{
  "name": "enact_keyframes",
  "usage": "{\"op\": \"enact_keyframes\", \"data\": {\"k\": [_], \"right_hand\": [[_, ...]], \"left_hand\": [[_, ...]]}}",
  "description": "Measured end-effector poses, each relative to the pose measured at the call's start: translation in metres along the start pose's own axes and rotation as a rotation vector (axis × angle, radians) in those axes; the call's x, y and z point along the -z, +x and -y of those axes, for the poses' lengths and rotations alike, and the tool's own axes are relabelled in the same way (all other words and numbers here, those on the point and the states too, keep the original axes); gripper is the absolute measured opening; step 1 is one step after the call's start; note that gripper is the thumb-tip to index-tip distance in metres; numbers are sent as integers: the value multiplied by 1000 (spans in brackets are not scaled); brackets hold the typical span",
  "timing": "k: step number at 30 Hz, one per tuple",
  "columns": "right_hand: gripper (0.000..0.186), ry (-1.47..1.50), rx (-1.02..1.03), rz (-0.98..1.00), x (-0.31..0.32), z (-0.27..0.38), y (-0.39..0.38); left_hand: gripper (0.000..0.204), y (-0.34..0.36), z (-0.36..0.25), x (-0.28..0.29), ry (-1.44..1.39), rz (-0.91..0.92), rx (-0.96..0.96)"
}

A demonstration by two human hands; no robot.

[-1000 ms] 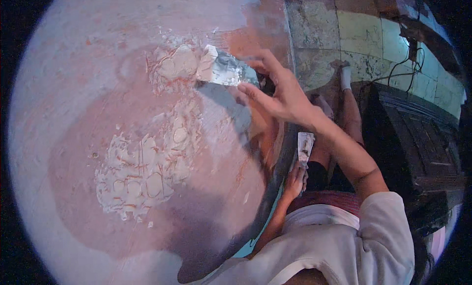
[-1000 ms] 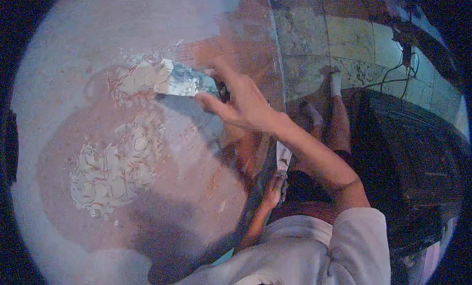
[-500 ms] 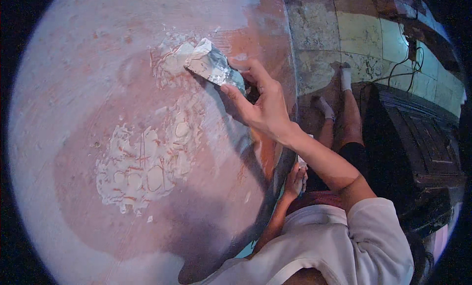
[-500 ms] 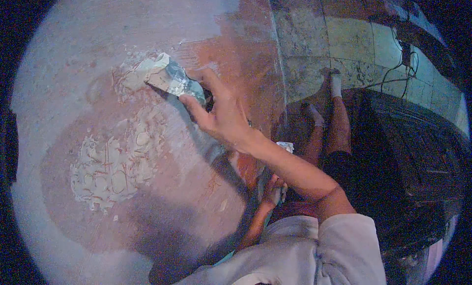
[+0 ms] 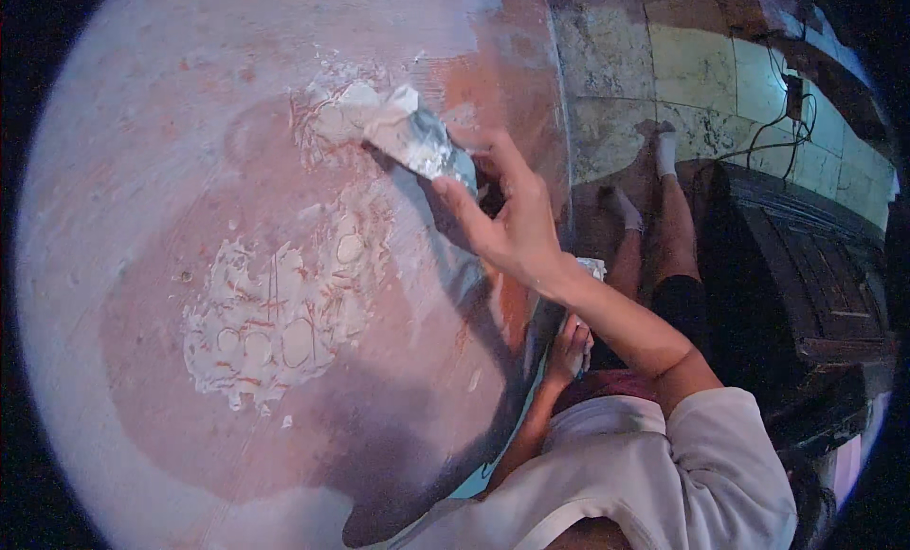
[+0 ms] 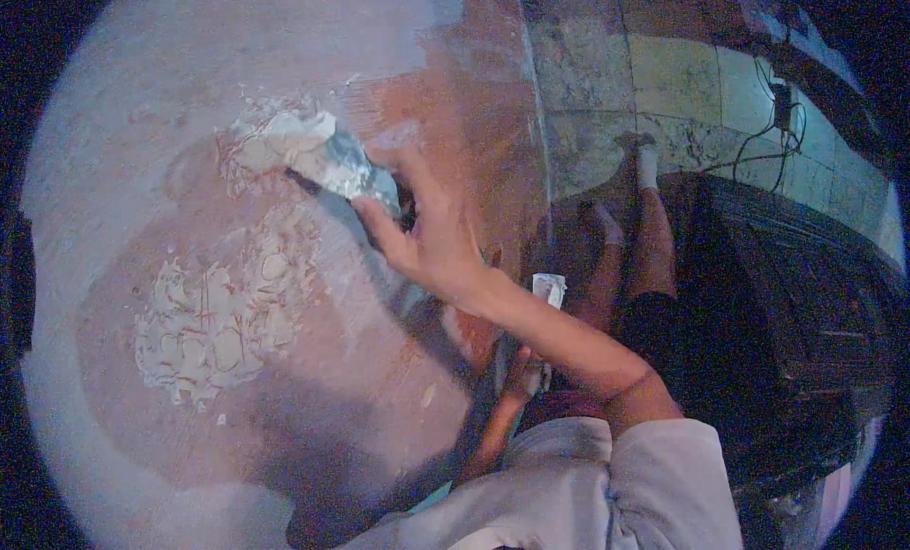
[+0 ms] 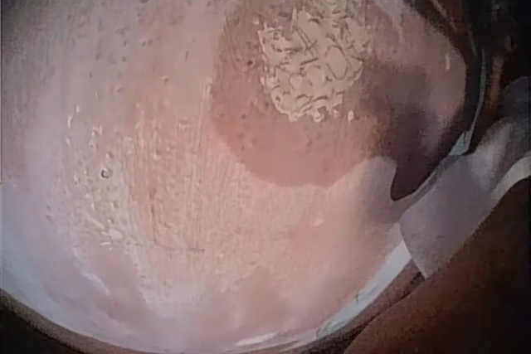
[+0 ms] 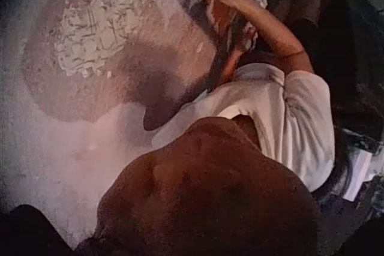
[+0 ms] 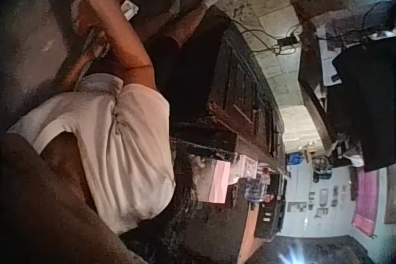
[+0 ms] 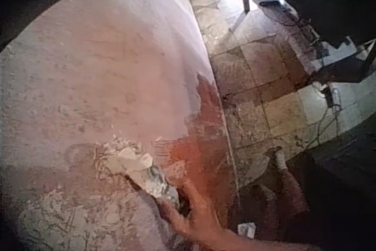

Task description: The person applies a white substance to a damaged area of a wall using two spatulas.

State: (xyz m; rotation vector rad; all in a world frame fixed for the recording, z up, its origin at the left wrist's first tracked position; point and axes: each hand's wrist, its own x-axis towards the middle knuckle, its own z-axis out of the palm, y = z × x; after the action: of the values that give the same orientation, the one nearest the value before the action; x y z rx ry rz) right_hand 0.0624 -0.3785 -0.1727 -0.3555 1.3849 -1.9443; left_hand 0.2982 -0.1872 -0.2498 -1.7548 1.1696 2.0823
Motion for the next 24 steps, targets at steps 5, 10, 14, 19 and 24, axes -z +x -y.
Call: {"op": "enact_keyframes", "data": {"k": [5, 10, 14, 19, 24], "right_hand": [[38, -30, -8, -34, -5, -3, 0], [37, -99, 37, -23, -5, 5, 19], [43, -160, 318, -91, 6, -7, 33], [49, -5, 145, -72, 40, -12, 9], [36, 251, -346, -79, 97, -16, -40]], "left_hand": [[41, -9, -25, -8, 251, -44, -99], [43, -5, -21, -4, 246, -15, -92], [40, -1, -9, -4, 6, 70, 52], [33, 3, -3, 5, 59, -48, -43], [27, -6, -35, -6, 268, -110, -190]]}}
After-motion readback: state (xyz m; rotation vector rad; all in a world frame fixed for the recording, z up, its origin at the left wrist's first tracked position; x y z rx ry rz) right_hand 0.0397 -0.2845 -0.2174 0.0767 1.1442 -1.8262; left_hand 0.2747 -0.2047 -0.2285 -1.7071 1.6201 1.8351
